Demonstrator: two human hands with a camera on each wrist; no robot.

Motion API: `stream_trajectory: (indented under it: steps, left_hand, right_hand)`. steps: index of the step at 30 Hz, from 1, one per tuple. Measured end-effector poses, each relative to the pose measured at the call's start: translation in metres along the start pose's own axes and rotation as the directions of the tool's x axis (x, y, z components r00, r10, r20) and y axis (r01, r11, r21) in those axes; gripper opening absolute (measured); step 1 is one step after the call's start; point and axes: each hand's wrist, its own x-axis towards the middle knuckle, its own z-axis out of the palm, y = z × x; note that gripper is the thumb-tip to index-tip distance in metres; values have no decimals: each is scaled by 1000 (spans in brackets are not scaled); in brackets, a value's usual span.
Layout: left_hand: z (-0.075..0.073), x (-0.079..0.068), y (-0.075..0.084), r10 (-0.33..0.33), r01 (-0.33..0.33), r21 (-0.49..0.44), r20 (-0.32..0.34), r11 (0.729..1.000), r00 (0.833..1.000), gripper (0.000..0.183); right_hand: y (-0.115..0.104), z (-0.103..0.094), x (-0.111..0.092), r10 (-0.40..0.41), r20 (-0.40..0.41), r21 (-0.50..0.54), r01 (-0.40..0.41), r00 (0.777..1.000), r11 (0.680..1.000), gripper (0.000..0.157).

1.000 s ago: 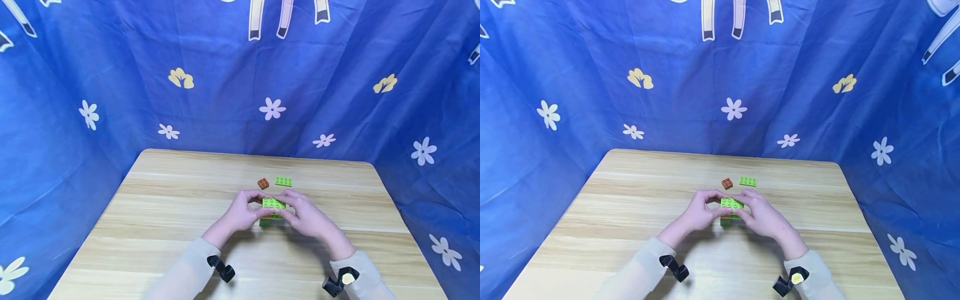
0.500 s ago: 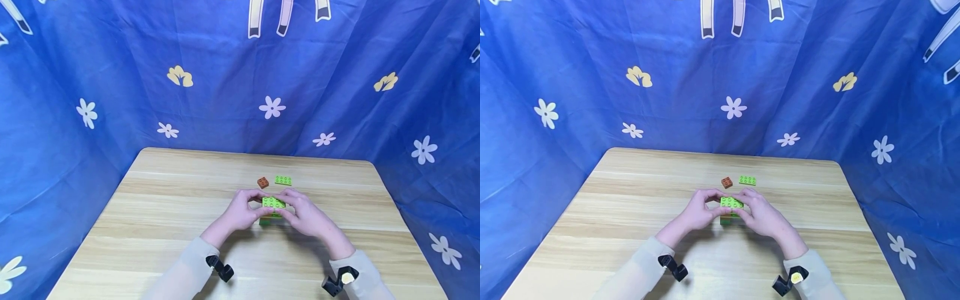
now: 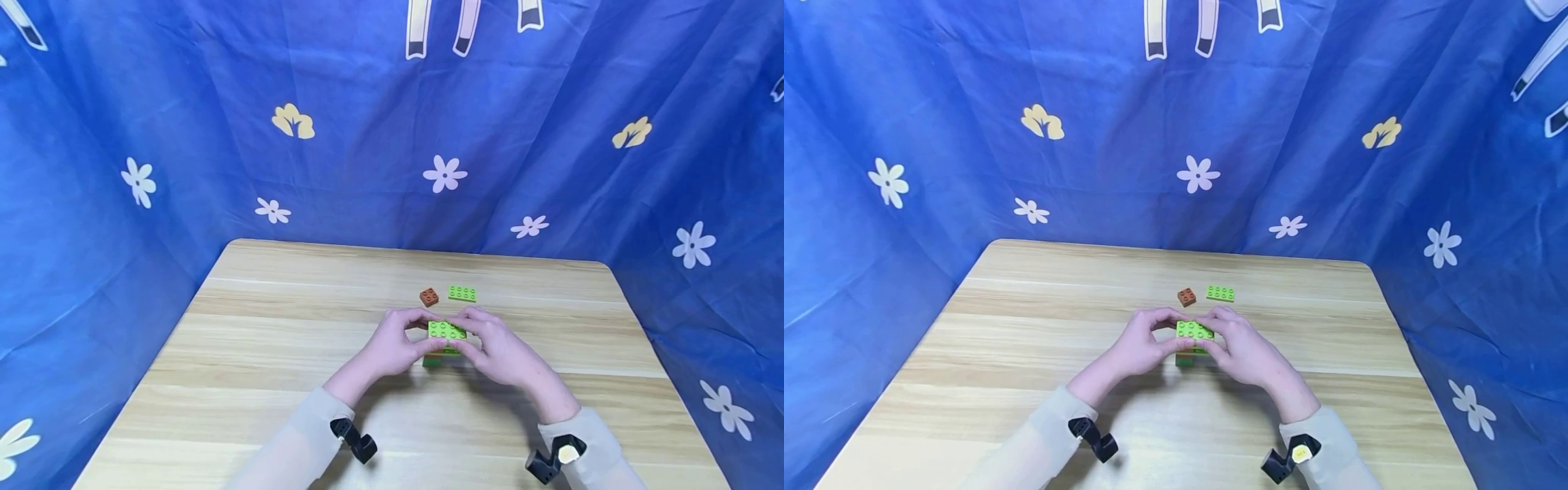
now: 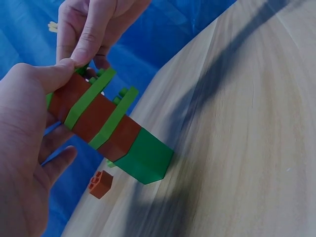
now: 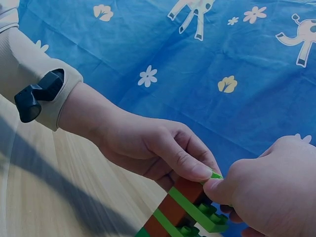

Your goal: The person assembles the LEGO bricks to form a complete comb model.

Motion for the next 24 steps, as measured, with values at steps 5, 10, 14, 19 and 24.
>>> stream_trajectory:
  steps: [5, 10, 14, 19, 24]
  left_hand:
    - [-2, 2, 2, 7, -7, 18, 15, 1000, 1000, 34]
    - [-8, 2, 2, -29, 28, 37, 38, 999, 999, 44]
    - [-17, 3, -3, -47, 47, -45, 7, 998, 999, 40]
    - [-23, 9, -15, -74, 69, -73, -69, 995, 995, 32]
    - [-27, 16, -30, -124, 130, 36, -146, 991, 981, 37]
  right_hand:
    - [-1, -2, 0, 1, -2, -7, -1, 1000, 1000, 40]
    - [-2, -2, 2, -12, -10, -20, 12, 1000, 1000, 41]
    - [-3, -1, 2, -11, -11, -35, 10, 1000, 999, 40]
    - [-3, 0, 1, -14, -8, -32, 14, 1000, 999, 40]
    - [-3, 1, 0, -13, 2, -34, 13, 1000, 999, 41]
